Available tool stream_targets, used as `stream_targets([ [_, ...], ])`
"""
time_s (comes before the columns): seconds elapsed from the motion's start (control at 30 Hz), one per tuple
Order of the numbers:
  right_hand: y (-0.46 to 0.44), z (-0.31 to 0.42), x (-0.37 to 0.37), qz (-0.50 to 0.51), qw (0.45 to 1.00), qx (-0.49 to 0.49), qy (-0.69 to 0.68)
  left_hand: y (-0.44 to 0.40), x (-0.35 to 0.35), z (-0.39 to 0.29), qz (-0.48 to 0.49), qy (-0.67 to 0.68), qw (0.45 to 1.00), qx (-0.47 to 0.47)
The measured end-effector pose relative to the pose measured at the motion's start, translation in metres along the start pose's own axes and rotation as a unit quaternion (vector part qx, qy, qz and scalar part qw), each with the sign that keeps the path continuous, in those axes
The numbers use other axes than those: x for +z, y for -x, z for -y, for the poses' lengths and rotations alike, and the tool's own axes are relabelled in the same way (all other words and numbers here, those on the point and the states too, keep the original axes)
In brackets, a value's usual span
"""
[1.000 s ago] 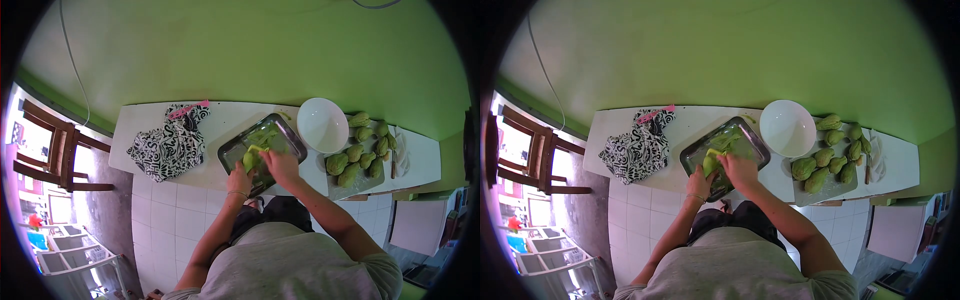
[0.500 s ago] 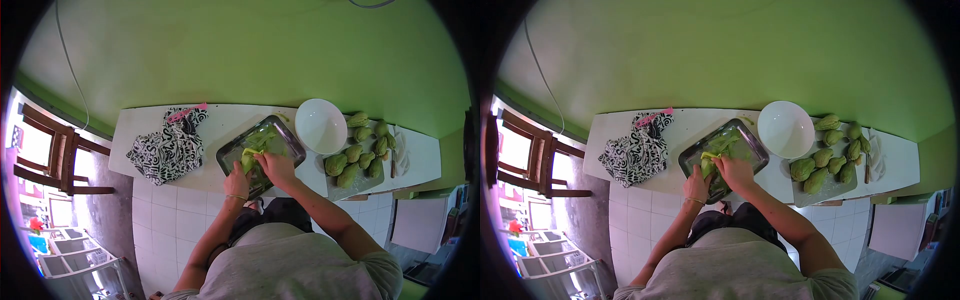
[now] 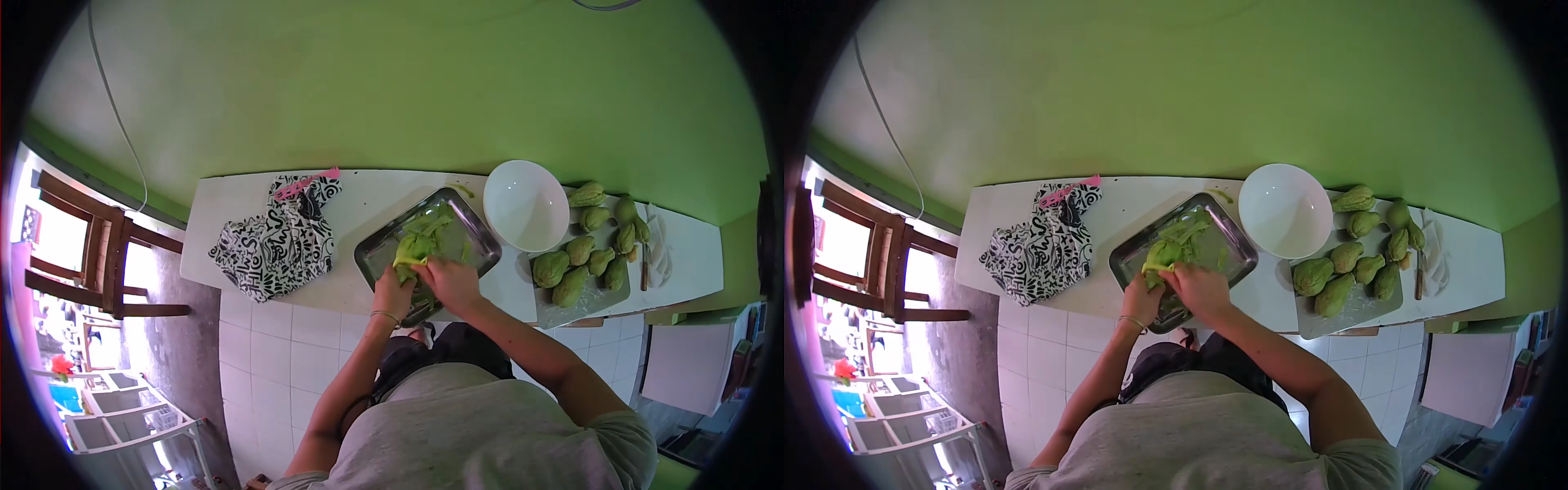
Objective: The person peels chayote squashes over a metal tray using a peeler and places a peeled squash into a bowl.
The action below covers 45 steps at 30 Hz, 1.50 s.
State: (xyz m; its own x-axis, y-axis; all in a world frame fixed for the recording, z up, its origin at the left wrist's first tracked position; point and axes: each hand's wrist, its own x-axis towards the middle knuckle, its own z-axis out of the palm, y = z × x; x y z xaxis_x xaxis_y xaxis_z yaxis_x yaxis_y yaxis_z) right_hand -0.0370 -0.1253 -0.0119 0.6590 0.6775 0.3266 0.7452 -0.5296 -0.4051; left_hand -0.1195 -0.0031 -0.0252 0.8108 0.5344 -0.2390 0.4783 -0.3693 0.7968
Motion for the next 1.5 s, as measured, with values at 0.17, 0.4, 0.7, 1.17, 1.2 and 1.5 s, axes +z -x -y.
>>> stream_targets([
  [0.17, -0.035, -0.053, -0.014, -0.007, 0.991, 0.118, 0.068, 0.014, 0.004, 0.002, 0.009, 0.033, 0.999, -0.014],
  [0.4, -0.011, -0.016, -0.021, 0.042, 0.982, 0.122, -0.135, -0.003, 0.001, 0.014, -0.001, 0.139, 0.990, -0.022],
  [0.7, -0.007, -0.004, -0.010, 0.092, 0.989, 0.011, -0.117, -0.010, 0.001, 0.022, 0.071, 0.207, 0.975, 0.039],
  [1.17, -0.034, -0.041, -0.024, 0.111, 0.958, 0.139, -0.226, 0.008, -0.005, 0.002, 0.093, 0.258, 0.961, -0.024],
  [1.2, -0.031, -0.045, -0.016, 0.127, 0.940, 0.162, -0.273, 0.004, -0.007, -0.001, 0.105, 0.279, 0.954, -0.035],
  [1.5, -0.026, -0.037, -0.017, 0.164, 0.887, 0.206, -0.380, 0.000, -0.010, -0.016, 0.124, 0.326, 0.928, -0.133],
])
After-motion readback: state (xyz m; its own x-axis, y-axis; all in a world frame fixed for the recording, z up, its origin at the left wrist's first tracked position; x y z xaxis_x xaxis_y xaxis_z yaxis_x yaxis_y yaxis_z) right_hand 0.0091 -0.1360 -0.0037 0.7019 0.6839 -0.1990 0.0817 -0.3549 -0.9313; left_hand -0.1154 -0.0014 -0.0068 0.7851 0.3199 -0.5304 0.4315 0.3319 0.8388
